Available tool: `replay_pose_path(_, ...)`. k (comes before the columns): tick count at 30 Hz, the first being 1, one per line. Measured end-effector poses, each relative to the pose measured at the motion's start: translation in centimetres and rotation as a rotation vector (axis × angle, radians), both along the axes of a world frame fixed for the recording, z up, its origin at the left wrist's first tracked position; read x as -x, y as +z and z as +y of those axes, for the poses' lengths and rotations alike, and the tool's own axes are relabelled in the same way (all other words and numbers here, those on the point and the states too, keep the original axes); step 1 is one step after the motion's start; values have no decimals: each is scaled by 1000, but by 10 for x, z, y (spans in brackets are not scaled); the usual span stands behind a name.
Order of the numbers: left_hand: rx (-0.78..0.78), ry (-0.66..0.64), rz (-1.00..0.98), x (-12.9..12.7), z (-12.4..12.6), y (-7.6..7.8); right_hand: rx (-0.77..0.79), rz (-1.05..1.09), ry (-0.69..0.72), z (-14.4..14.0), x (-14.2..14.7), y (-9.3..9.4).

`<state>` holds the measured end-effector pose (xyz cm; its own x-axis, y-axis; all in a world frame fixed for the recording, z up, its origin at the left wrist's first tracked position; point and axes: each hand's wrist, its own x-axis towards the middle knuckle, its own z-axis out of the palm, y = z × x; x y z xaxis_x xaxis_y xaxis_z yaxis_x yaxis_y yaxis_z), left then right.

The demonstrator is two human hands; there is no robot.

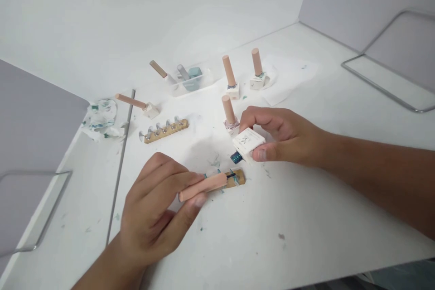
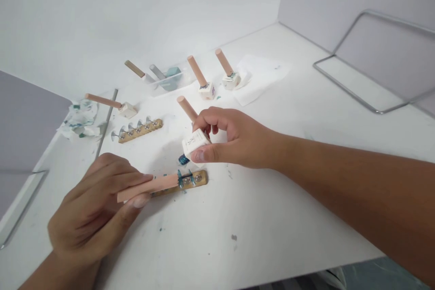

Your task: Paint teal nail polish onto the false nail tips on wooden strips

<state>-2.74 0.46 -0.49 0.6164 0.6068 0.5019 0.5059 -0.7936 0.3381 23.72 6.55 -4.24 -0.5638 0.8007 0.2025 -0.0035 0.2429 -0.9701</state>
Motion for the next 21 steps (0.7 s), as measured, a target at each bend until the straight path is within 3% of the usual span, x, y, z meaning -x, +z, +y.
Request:
replay_pose_path(9, 22, -108, 59, 1, -2, 4, 38, -9, -10, 0, 0, -1)
replay_pose_path(21, 70, -53, -41, 4, 2, 1, 29, -21, 6, -1, -1, 1)
